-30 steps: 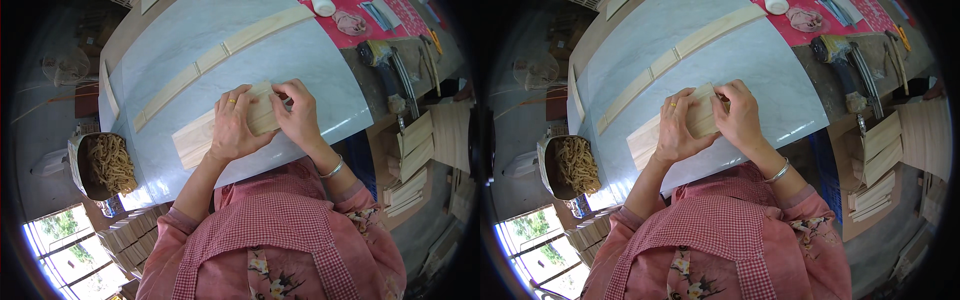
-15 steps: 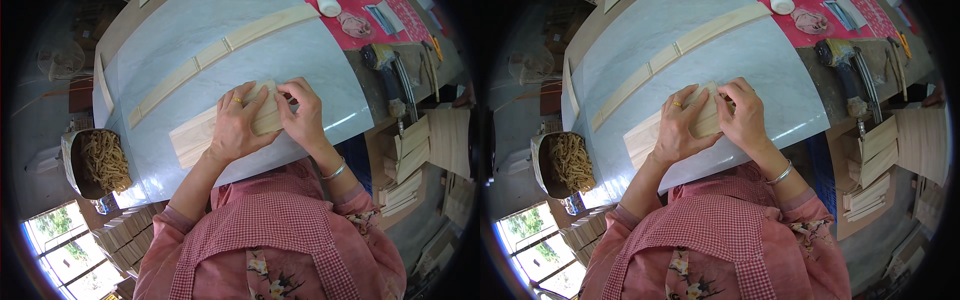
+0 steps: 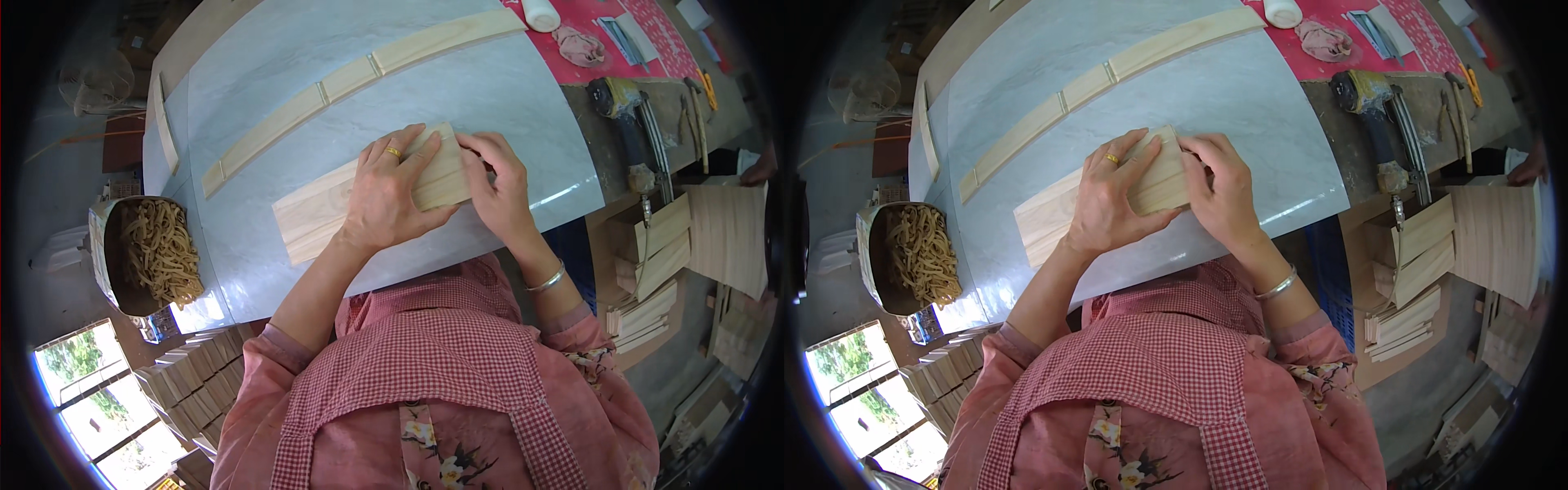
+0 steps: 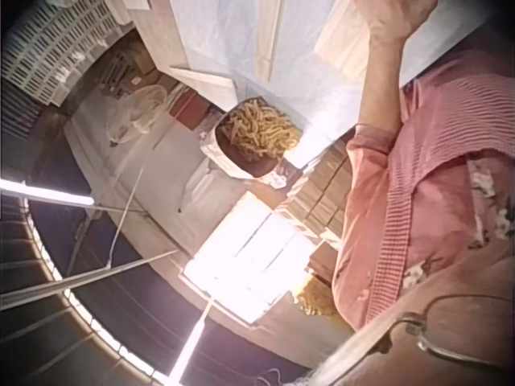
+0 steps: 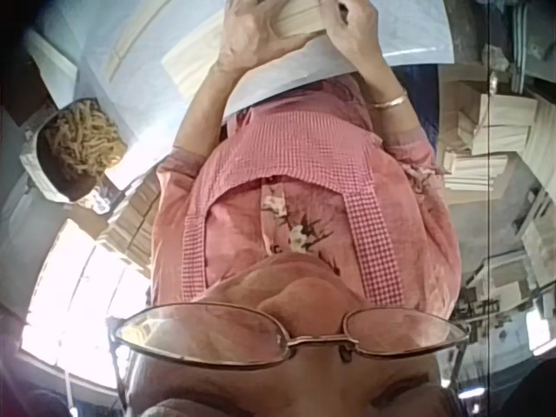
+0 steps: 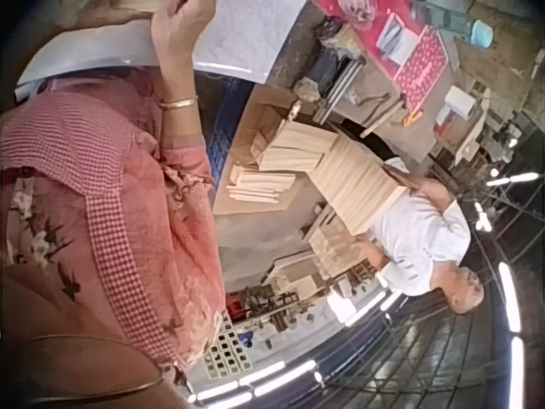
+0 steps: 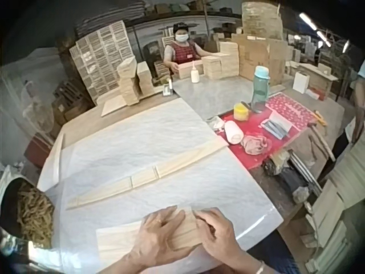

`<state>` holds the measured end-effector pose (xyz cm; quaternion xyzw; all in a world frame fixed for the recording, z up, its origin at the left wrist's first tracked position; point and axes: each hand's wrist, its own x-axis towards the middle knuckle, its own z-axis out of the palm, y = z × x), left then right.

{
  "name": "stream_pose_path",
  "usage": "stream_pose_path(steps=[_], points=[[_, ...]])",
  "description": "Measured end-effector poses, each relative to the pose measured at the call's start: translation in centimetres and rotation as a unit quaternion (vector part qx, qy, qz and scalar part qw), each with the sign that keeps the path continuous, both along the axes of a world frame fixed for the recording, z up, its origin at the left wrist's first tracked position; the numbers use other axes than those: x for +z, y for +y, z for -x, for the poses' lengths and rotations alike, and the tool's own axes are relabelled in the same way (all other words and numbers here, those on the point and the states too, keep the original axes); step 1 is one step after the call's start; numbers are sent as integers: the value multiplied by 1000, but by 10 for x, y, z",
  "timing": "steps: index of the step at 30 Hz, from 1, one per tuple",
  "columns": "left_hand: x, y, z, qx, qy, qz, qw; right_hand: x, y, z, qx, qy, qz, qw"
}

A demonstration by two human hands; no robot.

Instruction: Assemble rectangular wooden boxes by gluing and nailing wooden strips together at a workbench.

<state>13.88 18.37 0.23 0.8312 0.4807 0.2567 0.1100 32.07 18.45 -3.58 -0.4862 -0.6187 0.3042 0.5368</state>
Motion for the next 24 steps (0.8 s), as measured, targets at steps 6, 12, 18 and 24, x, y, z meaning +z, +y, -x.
stream_pose_path(steps=[6,12,18,24], points=[[2,-1,1,12,-14,15,1000,10,-36,-25,35,-22,30,999],[1,-4,-4,28,-21,26,999,33,-33,-37,76,-182,20,980],[-2,-6,-2,27,-14,21,999,29,-16,-51,156,-229,-20,961],[-3,0,-7,17,-44,3,999,34,-3,-60,204,-245,16,948]])
